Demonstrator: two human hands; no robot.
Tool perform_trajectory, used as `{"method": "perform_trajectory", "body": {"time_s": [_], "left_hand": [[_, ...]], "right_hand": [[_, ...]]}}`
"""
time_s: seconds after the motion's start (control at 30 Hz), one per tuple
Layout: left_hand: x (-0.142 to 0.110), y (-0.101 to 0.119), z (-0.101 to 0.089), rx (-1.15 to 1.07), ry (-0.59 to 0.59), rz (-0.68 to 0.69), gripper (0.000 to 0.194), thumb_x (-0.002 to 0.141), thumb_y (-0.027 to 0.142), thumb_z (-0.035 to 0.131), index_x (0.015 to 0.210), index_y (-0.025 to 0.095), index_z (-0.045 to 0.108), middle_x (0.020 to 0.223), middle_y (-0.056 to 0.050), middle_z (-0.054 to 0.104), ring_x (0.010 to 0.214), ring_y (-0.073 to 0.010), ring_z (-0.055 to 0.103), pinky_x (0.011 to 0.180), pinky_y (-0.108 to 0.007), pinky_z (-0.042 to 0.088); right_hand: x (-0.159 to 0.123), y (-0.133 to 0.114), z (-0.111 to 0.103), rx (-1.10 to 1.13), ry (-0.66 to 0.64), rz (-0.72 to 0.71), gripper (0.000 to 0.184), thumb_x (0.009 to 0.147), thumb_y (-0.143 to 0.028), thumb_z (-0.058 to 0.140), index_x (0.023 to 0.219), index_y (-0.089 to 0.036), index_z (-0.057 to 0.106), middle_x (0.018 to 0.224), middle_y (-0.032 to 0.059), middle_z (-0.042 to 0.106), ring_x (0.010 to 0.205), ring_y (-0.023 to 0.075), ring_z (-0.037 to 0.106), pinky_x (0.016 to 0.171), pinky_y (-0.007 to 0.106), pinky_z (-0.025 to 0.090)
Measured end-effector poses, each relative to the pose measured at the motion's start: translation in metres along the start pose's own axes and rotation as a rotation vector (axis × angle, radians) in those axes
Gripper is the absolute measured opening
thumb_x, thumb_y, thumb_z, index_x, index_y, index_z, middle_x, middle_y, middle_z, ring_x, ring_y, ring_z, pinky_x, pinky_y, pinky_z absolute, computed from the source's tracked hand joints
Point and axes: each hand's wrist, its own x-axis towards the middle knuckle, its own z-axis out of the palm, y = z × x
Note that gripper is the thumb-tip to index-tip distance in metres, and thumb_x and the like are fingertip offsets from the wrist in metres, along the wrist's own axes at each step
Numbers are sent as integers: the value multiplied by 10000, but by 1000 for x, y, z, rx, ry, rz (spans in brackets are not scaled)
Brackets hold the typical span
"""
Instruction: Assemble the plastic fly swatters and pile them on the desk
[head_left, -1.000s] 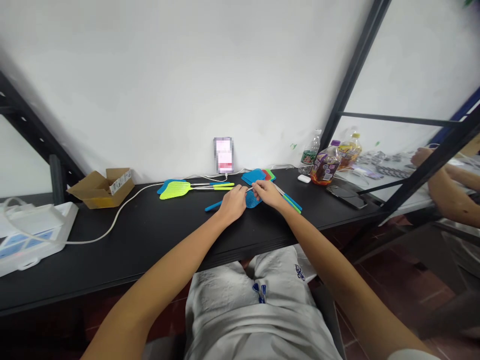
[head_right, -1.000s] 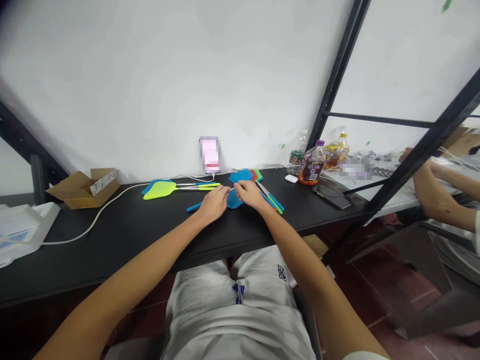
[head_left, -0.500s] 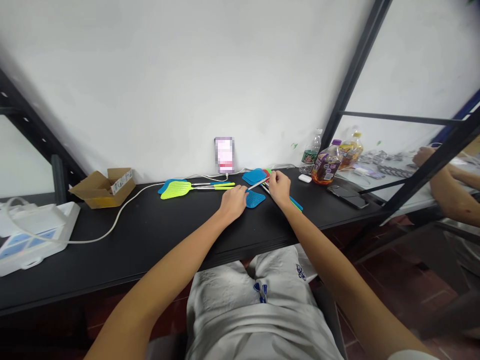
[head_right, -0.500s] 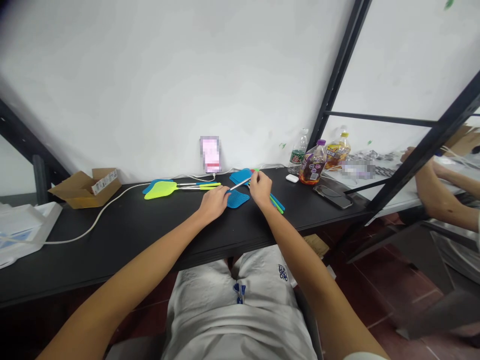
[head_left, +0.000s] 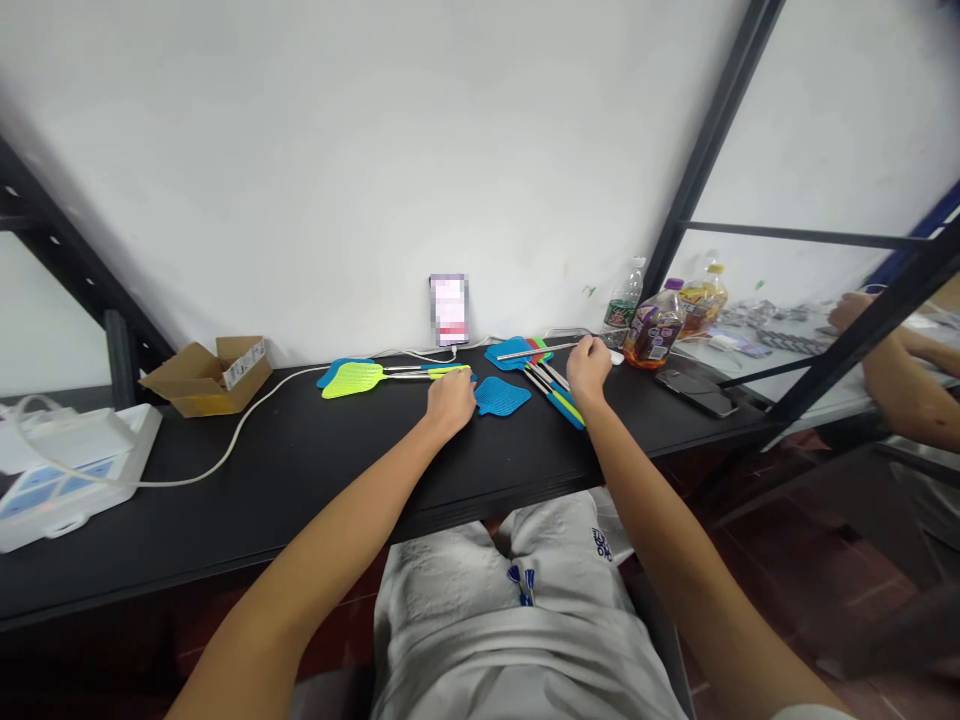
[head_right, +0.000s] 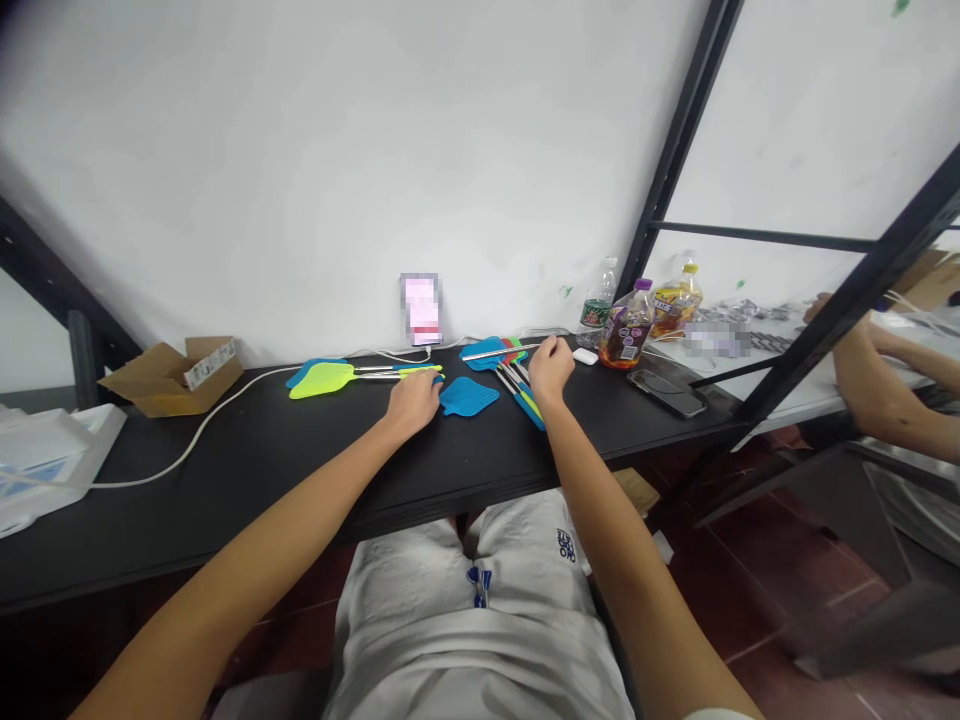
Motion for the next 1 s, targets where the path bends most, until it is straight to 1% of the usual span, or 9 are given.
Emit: {"method": "perform_trajectory", "body": {"time_s": [0.2, 0.4, 0.5, 0.63, 0.87, 1.0], "left_hand": [[0, 0, 1, -21, 7, -9, 226, 975, 248, 451, 1083, 187, 639, 1102, -109, 695, 1050, -261, 641, 818, -344, 480], [-1, 2, 3, -114, 76, 96, 240, 986, 275, 447, 1101, 199, 643, 1104, -85, 694, 1061, -233, 629, 854, -319, 473], [-1, 3, 4, -148, 112, 117, 255, 994, 291, 435, 1110, 196, 641, 1109, -83, 691, 1058, -225, 628, 873, -313, 471], [-1, 5, 5, -192, 120, 149, 260, 998, 301, 433, 1115, 193, 639, 1115, -83, 691, 1061, -220, 628, 915, -318, 467], [-3, 6, 3, -167, 110, 118, 269, 999, 295, 423, 1132, 200, 637, 1124, -91, 686, 1064, -227, 629, 888, -320, 477], [-4, 6, 2, -153, 102, 101, 285, 997, 289, 420, 1176, 209, 628, 1138, -90, 686, 1066, -230, 630, 866, -319, 486]], "right_hand": [[-5, 1, 4, 9, -79, -25, 364, 968, -300, 375, 624, -226, 469, 641, 37, 581, 619, 189, 474, 688, 321, 346], [-7, -1, 4, -4, -113, -41, 372, 961, -317, 374, 615, -226, 474, 641, 42, 591, 629, 194, 494, 698, 317, 358], [-9, -2, 4, -7, -129, -56, 373, 961, -321, 375, 615, -225, 474, 626, 36, 579, 621, 190, 492, 684, 313, 354], [-11, -5, 3, -4, -155, -62, 373, 960, -320, 382, 614, -222, 480, 606, 31, 568, 605, 184, 479, 668, 306, 350], [-12, -9, 1, -12, -168, -81, 372, 966, -305, 381, 620, -221, 487, 608, 28, 562, 610, 183, 476, 667, 303, 344], [-14, -10, 1, -14, -163, -103, 371, 968, -306, 386, 616, -223, 471, 612, 26, 558, 613, 183, 485, 673, 304, 342]]}}
